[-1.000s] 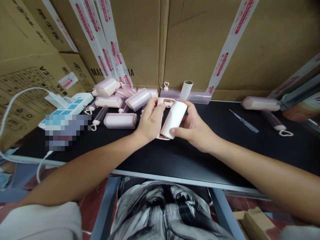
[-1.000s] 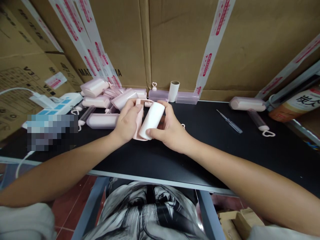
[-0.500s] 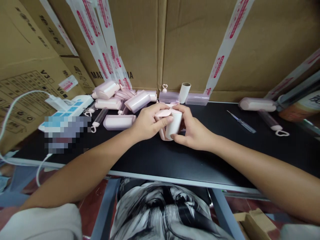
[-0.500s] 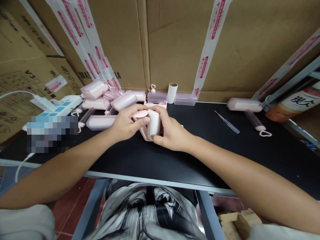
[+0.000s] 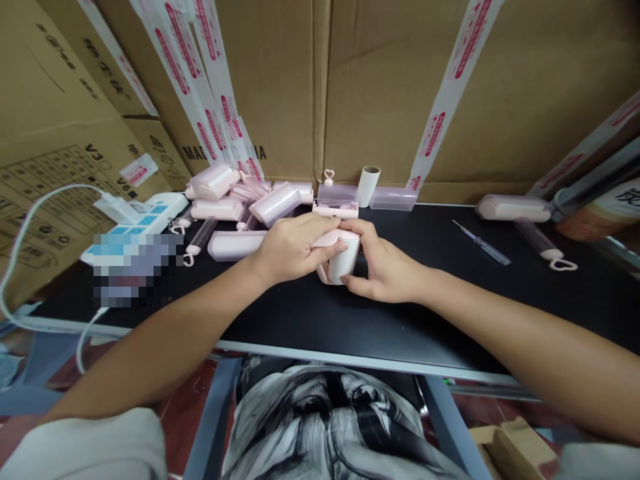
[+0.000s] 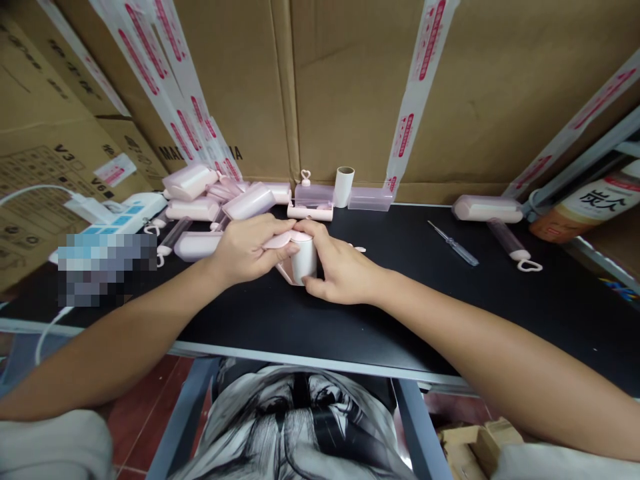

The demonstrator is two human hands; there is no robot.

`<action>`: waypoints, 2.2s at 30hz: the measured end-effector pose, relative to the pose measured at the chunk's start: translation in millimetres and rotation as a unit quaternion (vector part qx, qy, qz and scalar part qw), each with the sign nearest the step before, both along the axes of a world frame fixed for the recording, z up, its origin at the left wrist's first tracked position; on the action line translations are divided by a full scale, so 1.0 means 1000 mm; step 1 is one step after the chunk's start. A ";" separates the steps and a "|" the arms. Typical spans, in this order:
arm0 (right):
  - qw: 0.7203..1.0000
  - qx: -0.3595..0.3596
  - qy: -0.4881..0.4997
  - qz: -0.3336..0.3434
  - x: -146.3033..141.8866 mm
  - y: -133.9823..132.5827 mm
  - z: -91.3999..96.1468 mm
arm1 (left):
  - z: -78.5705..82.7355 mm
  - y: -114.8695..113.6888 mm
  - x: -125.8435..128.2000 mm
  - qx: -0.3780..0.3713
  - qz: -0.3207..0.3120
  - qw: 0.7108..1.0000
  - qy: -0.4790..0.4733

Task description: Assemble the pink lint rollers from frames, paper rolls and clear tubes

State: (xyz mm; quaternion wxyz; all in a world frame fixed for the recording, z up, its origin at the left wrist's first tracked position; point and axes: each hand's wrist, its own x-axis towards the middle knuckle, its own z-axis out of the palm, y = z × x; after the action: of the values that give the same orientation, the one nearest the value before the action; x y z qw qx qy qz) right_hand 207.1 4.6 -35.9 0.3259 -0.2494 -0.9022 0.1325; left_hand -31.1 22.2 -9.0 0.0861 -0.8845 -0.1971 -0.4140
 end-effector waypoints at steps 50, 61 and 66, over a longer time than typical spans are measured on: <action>0.834 -0.454 0.302 0.090 -0.022 -0.024 0.014 | 0.009 -0.003 0.005 -0.454 -0.133 0.861 -0.186; 0.952 -0.181 0.239 -0.067 -0.018 -0.013 0.017 | -0.003 -0.011 0.031 -0.628 -0.199 0.710 -0.248; 0.982 0.024 0.076 -0.171 0.011 0.010 0.013 | -0.002 -0.003 0.020 -0.677 -0.118 0.664 -0.295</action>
State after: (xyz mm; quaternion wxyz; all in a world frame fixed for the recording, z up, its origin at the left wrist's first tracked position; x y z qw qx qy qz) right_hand 218.0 14.5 -23.2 0.4176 -0.3816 -0.8215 0.0716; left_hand -10.9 19.0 -11.5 -0.6487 -0.5469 -0.3318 -0.4123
